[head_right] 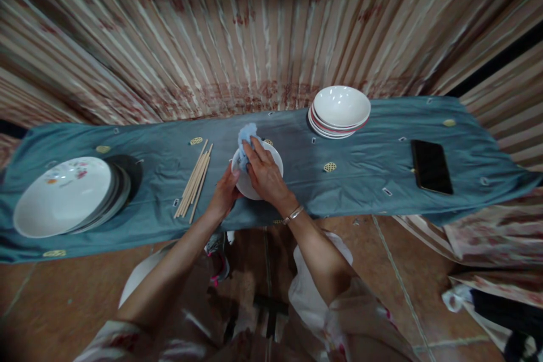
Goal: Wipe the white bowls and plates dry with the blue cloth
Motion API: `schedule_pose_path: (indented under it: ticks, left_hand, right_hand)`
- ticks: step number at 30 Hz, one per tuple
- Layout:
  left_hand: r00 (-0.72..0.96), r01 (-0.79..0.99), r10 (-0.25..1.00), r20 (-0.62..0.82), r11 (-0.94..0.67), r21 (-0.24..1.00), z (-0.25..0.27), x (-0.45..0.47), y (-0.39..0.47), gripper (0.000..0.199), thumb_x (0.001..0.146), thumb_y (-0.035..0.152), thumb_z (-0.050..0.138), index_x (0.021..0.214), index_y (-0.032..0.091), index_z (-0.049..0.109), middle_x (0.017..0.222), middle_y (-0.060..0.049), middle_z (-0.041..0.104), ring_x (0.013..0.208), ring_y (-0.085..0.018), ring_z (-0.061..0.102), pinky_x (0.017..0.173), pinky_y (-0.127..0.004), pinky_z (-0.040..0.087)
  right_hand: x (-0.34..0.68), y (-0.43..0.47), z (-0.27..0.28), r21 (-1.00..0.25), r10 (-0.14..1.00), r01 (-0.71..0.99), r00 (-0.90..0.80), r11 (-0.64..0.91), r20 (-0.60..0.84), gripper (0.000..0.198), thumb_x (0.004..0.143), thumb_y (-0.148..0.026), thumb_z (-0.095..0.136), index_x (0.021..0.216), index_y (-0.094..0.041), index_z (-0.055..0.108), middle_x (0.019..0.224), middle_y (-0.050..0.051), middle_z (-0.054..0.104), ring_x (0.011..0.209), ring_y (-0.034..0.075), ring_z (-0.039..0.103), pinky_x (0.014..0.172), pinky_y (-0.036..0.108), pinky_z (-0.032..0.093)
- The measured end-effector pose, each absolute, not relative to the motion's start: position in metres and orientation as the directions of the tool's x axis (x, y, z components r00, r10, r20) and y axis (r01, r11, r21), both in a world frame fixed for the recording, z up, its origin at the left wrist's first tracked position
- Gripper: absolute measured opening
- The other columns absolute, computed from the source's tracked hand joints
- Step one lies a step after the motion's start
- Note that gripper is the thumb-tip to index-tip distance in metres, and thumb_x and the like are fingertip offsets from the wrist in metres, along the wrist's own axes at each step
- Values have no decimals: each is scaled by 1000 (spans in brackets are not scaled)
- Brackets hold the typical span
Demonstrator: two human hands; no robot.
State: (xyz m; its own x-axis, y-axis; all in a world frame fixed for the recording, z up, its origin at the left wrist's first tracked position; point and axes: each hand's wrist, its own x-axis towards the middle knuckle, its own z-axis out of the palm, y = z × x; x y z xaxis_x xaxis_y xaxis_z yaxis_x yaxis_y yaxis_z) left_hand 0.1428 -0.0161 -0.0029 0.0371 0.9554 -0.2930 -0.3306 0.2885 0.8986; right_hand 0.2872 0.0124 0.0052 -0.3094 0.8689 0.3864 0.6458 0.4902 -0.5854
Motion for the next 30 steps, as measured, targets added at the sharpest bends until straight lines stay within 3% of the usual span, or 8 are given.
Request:
schedule_pose_path:
  ticks: [14,26,30]
  left_hand:
    - [65,-270,959,-277,285,920,-7,141,-16,83,70,61,79,143,30,55,126,-9,68,100,-27,67,66,-32,62]
    - [53,-307,960,-276,279,910,-6,142,-15,78,69,60,81,138,30,60,120,-8,70,99,-27,67,65,-31,62]
    - [13,-311,951,-309,298,903,-4,143,-16,77,67,58,83,136,30,63,124,-8,69,101,-28,67,67,-32,62]
  right_hand:
    - [311,21,-10,-513,920,793,-144,327,364,52,96,-18,43,148,-10,45,150,21,53,139,32,50,118,53,39]
    - [315,8,-15,-455,937,845,-139,280,320,48,95,-18,44,141,-3,47,142,30,56,131,38,54,110,58,44]
    - [317,5,-13,-400,931,871,-155,286,329,45,95,-17,45,138,-4,49,136,27,60,123,36,59,105,55,48]
